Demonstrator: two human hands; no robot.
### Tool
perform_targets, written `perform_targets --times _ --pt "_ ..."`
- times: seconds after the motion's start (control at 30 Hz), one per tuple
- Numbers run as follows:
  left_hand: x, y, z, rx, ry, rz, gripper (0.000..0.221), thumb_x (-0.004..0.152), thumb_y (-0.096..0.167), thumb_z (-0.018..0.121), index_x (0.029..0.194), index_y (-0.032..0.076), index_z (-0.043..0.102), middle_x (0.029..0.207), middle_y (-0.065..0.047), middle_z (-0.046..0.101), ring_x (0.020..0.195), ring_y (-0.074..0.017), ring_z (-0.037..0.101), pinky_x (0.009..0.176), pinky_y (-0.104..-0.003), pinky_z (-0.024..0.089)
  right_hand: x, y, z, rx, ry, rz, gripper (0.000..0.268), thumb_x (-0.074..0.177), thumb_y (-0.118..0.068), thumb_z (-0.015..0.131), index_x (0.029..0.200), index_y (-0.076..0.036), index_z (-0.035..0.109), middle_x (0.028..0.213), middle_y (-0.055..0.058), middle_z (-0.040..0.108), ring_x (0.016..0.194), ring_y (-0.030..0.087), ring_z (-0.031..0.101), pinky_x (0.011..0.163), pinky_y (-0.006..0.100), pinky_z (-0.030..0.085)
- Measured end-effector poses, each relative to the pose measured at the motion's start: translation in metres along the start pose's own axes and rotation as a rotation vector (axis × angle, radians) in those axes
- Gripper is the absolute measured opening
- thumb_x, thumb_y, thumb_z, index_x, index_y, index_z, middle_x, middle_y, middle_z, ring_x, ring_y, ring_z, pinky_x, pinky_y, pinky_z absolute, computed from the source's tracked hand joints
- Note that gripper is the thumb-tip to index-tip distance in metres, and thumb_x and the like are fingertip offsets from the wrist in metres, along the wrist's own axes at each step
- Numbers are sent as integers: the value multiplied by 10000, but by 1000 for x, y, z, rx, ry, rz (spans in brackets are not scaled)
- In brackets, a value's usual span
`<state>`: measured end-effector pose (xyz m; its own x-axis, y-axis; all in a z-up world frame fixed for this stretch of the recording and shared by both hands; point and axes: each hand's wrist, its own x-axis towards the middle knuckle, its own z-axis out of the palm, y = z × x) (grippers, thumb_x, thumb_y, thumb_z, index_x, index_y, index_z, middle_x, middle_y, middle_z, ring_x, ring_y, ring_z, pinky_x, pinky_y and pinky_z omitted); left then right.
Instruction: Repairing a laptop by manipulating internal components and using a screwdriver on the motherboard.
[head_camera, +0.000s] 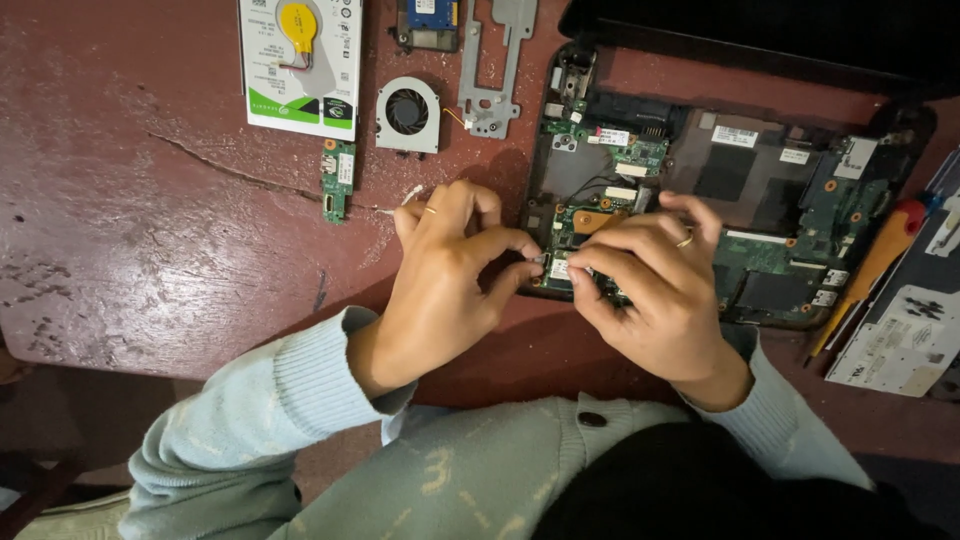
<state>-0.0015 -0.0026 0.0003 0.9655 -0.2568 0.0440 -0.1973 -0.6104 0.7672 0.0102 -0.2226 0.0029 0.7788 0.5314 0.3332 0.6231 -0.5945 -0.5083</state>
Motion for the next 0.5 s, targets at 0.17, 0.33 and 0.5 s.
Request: perform_targets --times 0.17,0.33,0.5 --pt "0 -1 0 -3 -13 5 146 844 170 862 925 197 744 1003 -15 421 963 -209 475 827 -410 229 1 0 1 -7 -3 -13 68 955 -75 764 899 -96 733 929 32 709 857 244 673 1078 511 338" --pt "-1 0 1 11 -8 24 144 846 171 865 921 177 743 996 -23 426 978 -231 474 810 -424 233 2 -2 0 -13 -17 -17 74 950 -67 764 897 -98 722 932 20 717 877 232 663 1075 513 344" --pt "-1 0 2 14 19 31 140 857 157 856 948 170 751 994 -18 430 953 -214 479 809 -417 226 2 -3 2 -54 -22 -36 112 943 -50 769 868 -118 722 916 11 704 874 234 660 1079 521 350"
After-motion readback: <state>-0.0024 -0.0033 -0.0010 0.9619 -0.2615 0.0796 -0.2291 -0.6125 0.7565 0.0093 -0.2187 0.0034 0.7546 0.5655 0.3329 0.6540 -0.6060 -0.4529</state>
